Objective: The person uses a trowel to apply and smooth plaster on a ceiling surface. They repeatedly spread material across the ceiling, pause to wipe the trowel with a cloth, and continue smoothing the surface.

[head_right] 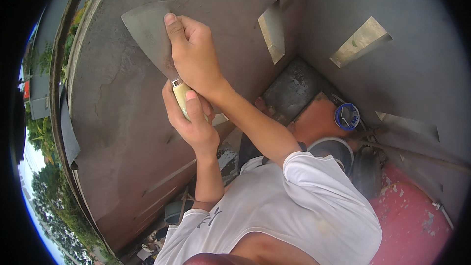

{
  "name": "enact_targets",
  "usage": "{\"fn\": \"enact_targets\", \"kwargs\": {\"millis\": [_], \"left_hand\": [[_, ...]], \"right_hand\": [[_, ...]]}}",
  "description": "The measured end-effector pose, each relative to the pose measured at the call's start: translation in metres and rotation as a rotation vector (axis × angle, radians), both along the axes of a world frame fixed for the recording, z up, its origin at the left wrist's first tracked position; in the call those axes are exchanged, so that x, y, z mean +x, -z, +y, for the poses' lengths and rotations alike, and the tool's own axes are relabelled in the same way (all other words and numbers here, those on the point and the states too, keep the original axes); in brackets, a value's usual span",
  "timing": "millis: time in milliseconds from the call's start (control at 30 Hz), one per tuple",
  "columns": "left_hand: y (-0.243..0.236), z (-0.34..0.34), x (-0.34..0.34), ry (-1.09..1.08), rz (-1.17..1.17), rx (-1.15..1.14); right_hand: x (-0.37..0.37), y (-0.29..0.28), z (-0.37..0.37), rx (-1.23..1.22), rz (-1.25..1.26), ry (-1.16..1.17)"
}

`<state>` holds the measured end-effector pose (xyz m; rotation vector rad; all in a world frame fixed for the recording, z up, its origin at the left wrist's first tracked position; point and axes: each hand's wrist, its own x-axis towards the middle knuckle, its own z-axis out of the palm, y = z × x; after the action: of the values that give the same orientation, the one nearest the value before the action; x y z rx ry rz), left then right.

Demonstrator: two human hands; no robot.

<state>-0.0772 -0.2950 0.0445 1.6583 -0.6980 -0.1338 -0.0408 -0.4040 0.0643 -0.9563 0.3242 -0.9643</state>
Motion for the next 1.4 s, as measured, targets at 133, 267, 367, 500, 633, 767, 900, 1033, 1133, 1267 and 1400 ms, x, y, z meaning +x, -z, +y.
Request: {"fn": "enact_targets", "kwargs": {"millis": [133, 267, 367, 500, 633, 767, 900, 1033, 1133, 1267, 1400], "left_hand": [[-0.003, -0.012, 0.009, 0.009, -0.056, -0.002], [0.013, 0.008, -0.008, -0.058, 0.002, -0.046], [0.013, -0.003, -0.003, -0.085, -0.054, -0.057], [0.003, -0.004, 0.003, -0.042, 0.006, 0.05], [0.002, -0.008, 0.0, -0.011, 0.049, 0.068], [-0.001, -0.033, 0.016, 0.033, -0.118, 0.068], [0.005, -0.031, 0.004, 0.001, -0.159, 0.071], [0.009, -0.027, -0.004, -0.045, -0.158, 0.056], [0.01, -0.03, -0.004, -0.043, -0.229, 0.079], [0.009, -0.028, -0.004, -0.038, -0.084, 0.049], [0.004, -0.031, -0.006, -0.012, -0.098, 0.071]], "right_hand": [[0.004, -0.009, -0.014, 0.046, 0.015, -0.006], [-0.005, 0.003, 0.009, 0.019, 0.053, -0.077], [-0.001, 0.003, 0.002, 0.034, 0.001, -0.059], [0.005, -0.003, -0.013, 0.092, -0.055, -0.05], [0.002, 0.001, -0.013, 0.042, 0.003, -0.023], [0.001, -0.007, -0.035, 0.136, 0.011, -0.005], [-0.002, 0.002, -0.035, 0.098, 0.028, -0.032], [-0.006, 0.003, -0.03, 0.095, -0.012, -0.095], [-0.008, 0.003, -0.033, 0.105, -0.03, -0.116], [-0.004, 0.005, -0.03, 0.087, -0.026, -0.064], [-0.004, 0.005, -0.037, 0.079, -0.025, -0.099]]}}
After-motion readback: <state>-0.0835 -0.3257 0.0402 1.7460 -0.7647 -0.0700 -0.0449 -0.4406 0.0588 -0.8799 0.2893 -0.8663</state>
